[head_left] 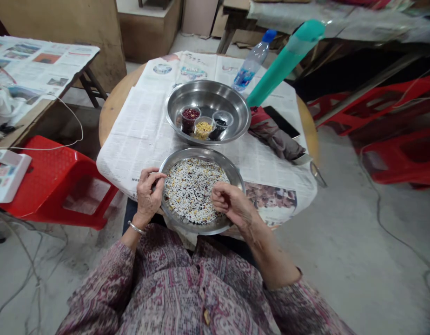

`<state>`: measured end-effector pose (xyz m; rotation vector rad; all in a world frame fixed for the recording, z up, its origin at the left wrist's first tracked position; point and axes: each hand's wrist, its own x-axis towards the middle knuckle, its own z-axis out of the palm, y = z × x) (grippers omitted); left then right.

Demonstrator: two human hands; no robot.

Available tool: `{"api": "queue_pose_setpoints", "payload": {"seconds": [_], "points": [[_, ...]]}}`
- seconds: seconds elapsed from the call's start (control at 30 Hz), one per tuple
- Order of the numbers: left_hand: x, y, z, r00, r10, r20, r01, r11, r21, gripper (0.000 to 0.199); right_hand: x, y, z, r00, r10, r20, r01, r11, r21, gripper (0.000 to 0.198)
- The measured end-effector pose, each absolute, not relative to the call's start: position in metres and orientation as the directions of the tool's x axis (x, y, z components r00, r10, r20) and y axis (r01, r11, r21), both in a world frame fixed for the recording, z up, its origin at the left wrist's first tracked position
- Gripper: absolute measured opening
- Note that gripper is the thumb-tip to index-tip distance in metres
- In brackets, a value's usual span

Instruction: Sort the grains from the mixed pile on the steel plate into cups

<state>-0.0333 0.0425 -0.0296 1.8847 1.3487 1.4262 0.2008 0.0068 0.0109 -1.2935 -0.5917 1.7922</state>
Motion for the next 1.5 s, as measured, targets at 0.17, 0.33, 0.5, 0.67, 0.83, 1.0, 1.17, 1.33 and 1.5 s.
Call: {"api": "queue_pose_setpoints", "payload": {"seconds": [0.17, 0.33, 0.5, 0.67, 0.83, 1.0, 1.17, 1.33, 1.5], "points": [[-0.034, 0.042, -0.029, 0.01, 0.872, 0.489, 0.458, -0.439, 0.773, 0.013, 0.195, 0.005, 0.011, -0.188, 0.862, -0.47, -0.459, -0.501, -0.734, 0.026], [-0.034, 0.042, -0.03, 0.008, 0.874, 0.486, 0.451, -0.437, 0.778, 0.013, 0.191, 0.001, 0.016, -0.203, 0.918, -0.342, -0.539, -0.396, -0.744, 0.02], [-0.034, 0.043, -0.03, 0.007, 0.871, 0.491, 0.454, -0.44, 0.775, 0.013, 0.191, -0.002, 0.022, -0.199, 0.942, -0.269, -0.571, -0.335, -0.749, 0.019], [-0.034, 0.044, -0.031, 0.005, 0.865, 0.502, 0.459, -0.448, 0.768, 0.012, 0.188, -0.005, 0.028, -0.193, 0.942, -0.273, -0.551, -0.334, -0.765, 0.025], [-0.033, 0.043, -0.03, 0.002, 0.87, 0.492, 0.463, -0.437, 0.771, 0.012, 0.184, -0.002, 0.032, -0.18, 0.926, -0.331, -0.576, -0.372, -0.728, 0.024], [-0.033, 0.043, -0.03, 0.002, 0.872, 0.49, 0.461, -0.436, 0.773, 0.012, 0.183, 0.005, 0.023, -0.142, 0.895, -0.423, -0.619, -0.414, -0.667, 0.027], [-0.034, 0.043, -0.03, 0.001, 0.874, 0.486, 0.461, -0.432, 0.775, 0.012, 0.185, 0.009, 0.013, -0.078, 0.858, -0.508, -0.647, -0.432, -0.628, 0.038], [-0.033, 0.043, -0.031, 0.001, 0.868, 0.496, 0.451, -0.443, 0.774, 0.013, 0.186, 0.01, 0.011, -0.094, 0.862, -0.498, -0.613, -0.445, -0.653, 0.039], [-0.033, 0.043, -0.031, 0.002, 0.866, 0.499, 0.449, -0.447, 0.774, 0.013, 0.187, 0.016, 0.012, -0.162, 0.857, -0.489, -0.546, -0.491, -0.679, 0.031]]}}
